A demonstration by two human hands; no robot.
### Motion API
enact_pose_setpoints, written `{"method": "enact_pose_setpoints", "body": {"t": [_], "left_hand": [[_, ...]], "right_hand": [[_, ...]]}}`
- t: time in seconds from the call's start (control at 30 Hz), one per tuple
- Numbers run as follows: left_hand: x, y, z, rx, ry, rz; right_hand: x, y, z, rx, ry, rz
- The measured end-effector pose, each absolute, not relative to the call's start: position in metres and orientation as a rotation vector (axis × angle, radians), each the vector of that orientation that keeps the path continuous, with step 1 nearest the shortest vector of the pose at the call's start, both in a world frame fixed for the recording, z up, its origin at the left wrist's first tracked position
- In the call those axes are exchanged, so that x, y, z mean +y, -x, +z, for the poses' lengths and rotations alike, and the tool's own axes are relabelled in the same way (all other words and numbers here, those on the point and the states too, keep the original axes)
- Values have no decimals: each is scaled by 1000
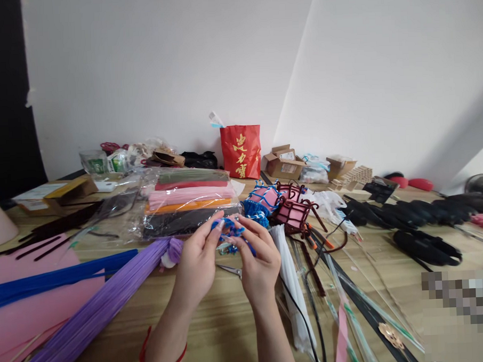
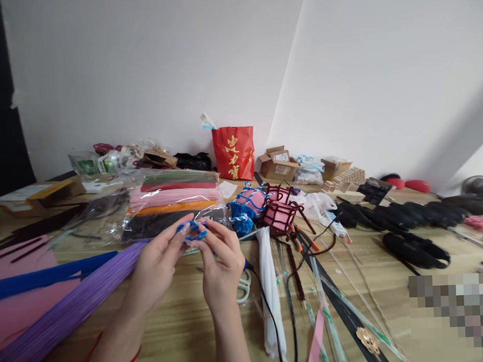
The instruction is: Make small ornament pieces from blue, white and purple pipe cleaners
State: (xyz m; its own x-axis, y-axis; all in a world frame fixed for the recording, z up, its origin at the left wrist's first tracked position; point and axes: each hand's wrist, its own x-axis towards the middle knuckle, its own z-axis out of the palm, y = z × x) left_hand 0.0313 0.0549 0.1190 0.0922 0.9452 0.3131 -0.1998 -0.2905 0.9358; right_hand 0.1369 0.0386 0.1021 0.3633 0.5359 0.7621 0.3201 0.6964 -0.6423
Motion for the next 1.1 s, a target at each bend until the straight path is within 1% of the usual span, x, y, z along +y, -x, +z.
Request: {"method": "enact_pose_setpoints", "body": {"t": [0.2, 0.4, 0.53, 0.7, 0.8, 0.9, 1.0, 1.1], "left_hand": [[51, -29, 120, 1024, -1687, 1404], [49, -36, 116, 1122, -1819, 1485], [47, -42, 113, 1095, -1934, 1503], [48, -43, 109, 1040, -2001, 1504], [44, -43, 110, 1018, -1966, 1513], [36, -45, 114, 960, -1825, 1530], [32, -49, 118, 867, -1547, 1576], [34, -52, 120, 760, -1242, 1601]], "right_hand": [[38, -137, 102, -1238, 932, 203], [36, -134, 105, -1230, 1016, 196], [36, -136, 109, -993, 1041, 496], [33, -142, 118, -742, 911, 932], [31, -147, 123, -648, 809, 1148], [28, -149, 127, -599, 743, 1237], [26, -144, 128, -602, 721, 1211], [25, -133, 127, -708, 776, 1009]]}}
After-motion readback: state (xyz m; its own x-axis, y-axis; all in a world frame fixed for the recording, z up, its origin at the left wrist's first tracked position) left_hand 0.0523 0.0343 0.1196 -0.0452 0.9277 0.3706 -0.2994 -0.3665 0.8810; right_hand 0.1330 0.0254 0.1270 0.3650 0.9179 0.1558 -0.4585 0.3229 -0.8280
